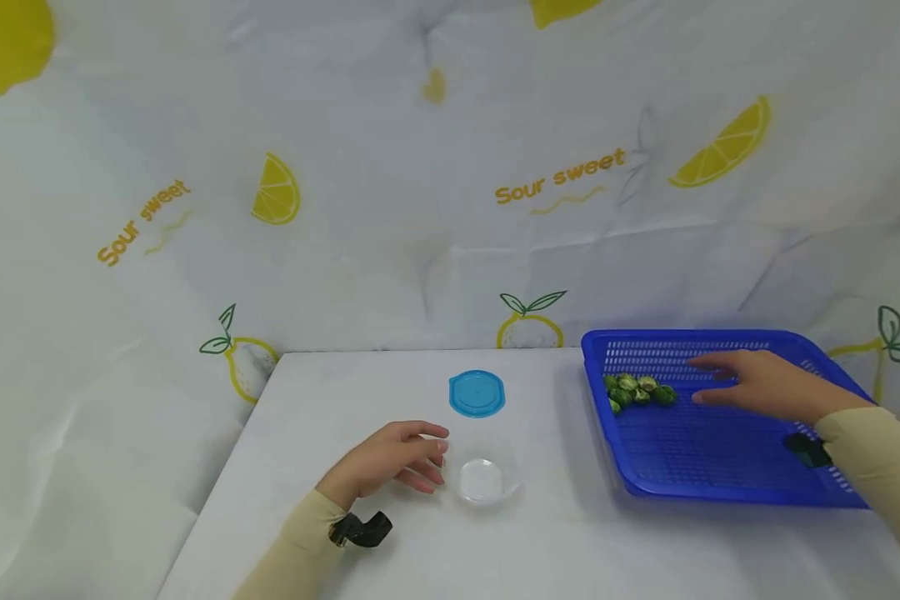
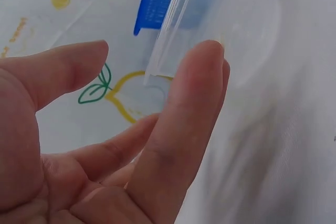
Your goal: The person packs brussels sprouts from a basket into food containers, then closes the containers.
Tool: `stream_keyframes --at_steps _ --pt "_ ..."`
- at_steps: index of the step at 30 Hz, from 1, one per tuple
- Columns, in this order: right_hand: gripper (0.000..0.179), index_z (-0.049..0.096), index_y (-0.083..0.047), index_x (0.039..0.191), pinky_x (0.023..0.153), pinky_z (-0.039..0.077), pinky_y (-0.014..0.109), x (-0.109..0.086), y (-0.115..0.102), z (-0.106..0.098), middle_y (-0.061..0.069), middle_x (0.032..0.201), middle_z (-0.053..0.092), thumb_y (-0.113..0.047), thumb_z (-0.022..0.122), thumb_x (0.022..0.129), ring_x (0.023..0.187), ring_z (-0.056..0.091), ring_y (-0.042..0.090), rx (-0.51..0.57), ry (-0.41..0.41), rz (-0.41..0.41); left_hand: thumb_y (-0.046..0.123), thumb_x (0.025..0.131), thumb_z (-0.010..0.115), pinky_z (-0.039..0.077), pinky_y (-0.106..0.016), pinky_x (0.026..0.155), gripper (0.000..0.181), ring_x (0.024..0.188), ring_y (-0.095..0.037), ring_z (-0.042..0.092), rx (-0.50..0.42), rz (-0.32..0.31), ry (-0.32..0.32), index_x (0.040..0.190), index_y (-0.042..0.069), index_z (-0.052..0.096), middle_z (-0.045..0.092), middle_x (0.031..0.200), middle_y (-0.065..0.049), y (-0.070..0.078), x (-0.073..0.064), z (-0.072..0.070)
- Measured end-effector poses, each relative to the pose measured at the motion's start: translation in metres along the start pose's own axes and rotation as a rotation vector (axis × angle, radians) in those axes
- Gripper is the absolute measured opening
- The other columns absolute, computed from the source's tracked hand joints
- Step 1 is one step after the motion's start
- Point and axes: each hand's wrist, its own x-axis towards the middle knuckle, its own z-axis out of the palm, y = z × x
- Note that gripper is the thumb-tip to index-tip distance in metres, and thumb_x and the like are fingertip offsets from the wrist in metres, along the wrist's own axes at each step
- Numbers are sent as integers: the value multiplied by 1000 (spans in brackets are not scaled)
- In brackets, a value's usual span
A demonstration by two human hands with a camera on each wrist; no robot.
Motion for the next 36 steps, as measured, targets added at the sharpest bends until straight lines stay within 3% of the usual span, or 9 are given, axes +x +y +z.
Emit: stream_keyframes --at_steps 5,11,17,22,29,36 --pt "67 62 9 145 92 62 64 23 5 7 36 141 65 -36 80 98 121 68 54 66 -59 2 33 103 75 70 -41 79 52 88 -27 82 -39 -9 -8 145 3 64 72 104 -14 -5 4 1" --pt "62 61 13 142 93 63 62 36 13 18 37 139 65 -27 79 99 120 70 52 140 -111 22 26 101 76 70 -40 77 51 85 -24 82 -72 -6 -21 143 1 65 72 100 -11 -7 8 3" --pt "59 64 16 137 93 63 62 47 18 25 37 133 68 -23 82 96 113 73 49 123 -106 20 23 99 78 70 -36 75 52 76 -18 80 -124 -7 -28 146 4 66 75 94 -9 -11 12 5" --pt "58 65 15 135 94 62 64 52 16 28 36 132 69 -23 83 95 117 70 53 125 -111 32 19 98 79 69 -32 71 53 71 -15 78 -155 -9 -39 148 7 66 77 85 -9 -16 17 6" --pt "58 67 15 133 96 60 67 53 16 30 34 129 71 -23 84 93 116 69 54 129 -124 56 13 98 76 69 -31 72 49 73 -15 80 -227 6 -101 147 10 67 79 88 -10 -21 22 5" --pt "53 70 15 127 92 62 63 58 16 36 32 122 75 -21 86 91 109 73 48 135 -119 36 7 102 71 69 -30 74 51 76 -14 80 -293 21 -161 152 9 62 77 93 -8 -29 22 0"
